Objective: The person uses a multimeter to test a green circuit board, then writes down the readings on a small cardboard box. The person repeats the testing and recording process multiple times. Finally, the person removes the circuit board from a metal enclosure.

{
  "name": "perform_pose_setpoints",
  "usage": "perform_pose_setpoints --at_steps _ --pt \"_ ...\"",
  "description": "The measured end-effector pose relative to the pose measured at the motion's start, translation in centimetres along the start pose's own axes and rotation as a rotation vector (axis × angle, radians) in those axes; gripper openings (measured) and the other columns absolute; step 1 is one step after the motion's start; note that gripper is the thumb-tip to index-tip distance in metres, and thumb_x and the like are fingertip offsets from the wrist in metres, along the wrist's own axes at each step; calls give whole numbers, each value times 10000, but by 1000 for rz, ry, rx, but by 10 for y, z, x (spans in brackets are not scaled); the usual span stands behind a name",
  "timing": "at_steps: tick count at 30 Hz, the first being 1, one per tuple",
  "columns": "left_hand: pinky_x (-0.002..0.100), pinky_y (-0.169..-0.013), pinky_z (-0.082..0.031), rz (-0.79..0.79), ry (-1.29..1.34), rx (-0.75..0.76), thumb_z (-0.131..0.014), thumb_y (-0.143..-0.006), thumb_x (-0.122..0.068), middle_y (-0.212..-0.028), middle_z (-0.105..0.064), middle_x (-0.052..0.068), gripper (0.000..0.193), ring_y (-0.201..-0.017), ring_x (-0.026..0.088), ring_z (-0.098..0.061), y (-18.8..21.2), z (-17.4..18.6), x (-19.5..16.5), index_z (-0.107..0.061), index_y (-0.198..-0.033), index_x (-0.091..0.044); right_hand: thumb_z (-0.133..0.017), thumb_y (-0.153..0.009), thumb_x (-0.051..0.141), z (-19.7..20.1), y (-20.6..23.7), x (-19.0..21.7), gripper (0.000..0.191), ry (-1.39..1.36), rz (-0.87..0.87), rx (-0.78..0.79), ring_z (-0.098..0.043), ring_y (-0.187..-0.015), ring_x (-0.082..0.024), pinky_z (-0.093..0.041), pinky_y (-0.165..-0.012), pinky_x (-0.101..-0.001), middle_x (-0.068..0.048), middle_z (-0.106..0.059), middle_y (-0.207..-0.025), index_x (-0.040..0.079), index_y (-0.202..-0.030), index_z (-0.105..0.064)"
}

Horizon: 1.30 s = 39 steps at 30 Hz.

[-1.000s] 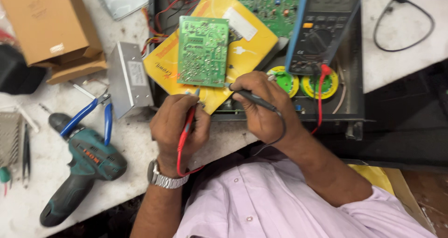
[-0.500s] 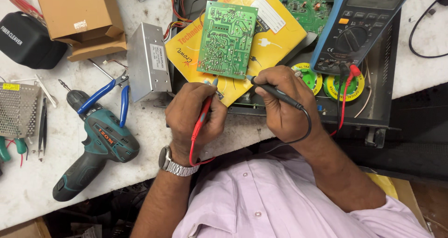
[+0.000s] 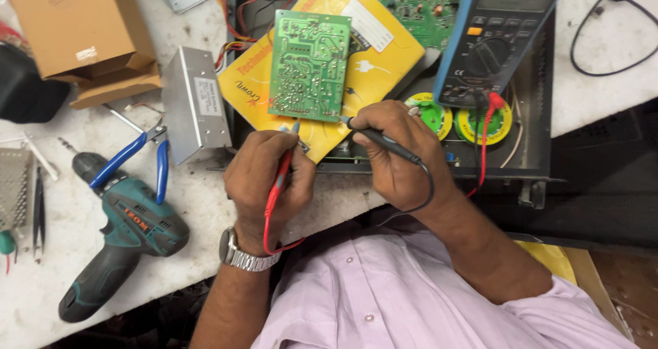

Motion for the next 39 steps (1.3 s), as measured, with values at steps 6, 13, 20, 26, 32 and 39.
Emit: perform_pose_setpoints --at_steps 6,13,20,26,32,39 --pt "358 -706 -570 7 10 7 -722 -847 85 -937 -672 157 245 -795 288 -701 1 -2 0 -626 -1060 11 -679 -1031 59 0 1 -2 138 -16 -28 12 -691 -1028 -319 -542 -895 -400 -130 -676 -1075 25 -1128 -586" --pt "354 -706 -572 2 -2 13 -721 -845 83 -939 -674 154 246 -797 281 -705 1 -3 0 -626 -1060 11 -679 -1027 58 0 1 -3 138 -11 -33 17 -693 -1031 -316 -542 -895 -397 -127 -676 -1070 26 -1123 -585" --pt "356 -696 -572 -4 -6 7 -725 -831 81 -930 -670 158 255 -791 284 -705 -2 -2 -1 -629 -1058 16 -680 -1025 55 0 0 -3 138 -14 -27 15 -694 -1021 -313 -542 -891 -396 -127 -675 -1064 25 -1119 -584" --pt "365 -713 -574 -3 -2 8 -732 -845 79 -940 -670 155 240 -809 298 -705 -1 0 -1 -630 -1051 9 -678 -1022 50 -1 -2 1 124 3 -8 11 -693 -1006 -326 -537 -871 -400 -137 -677 -1065 14 -1109 -596" --pt "355 -696 -568 14 6 -40 -719 -827 82 -919 -665 144 233 -777 280 -693 1 4 3 -633 -1031 8 -676 -1037 56 -2 -2 2 118 12 -1 13 -695 -1004 -330 -541 -878 -405 -146 -674 -1073 3 -1110 -600" --pt "349 -698 -569 0 -1 -35 -723 -830 80 -921 -663 143 233 -781 276 -695 0 2 3 -627 -1028 4 -672 -1037 52 -2 -2 0 117 9 -2 16 -694 -1003 -334 -543 -878 -407 -150 -671 -1066 0 -1111 -598"
Point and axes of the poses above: each hand's wrist, its own y-axis away from the middle knuckle, its own z-axis out of the back of the hand, x = y × z, the point moved 8 cm from there along -y, towards the middle knuckle
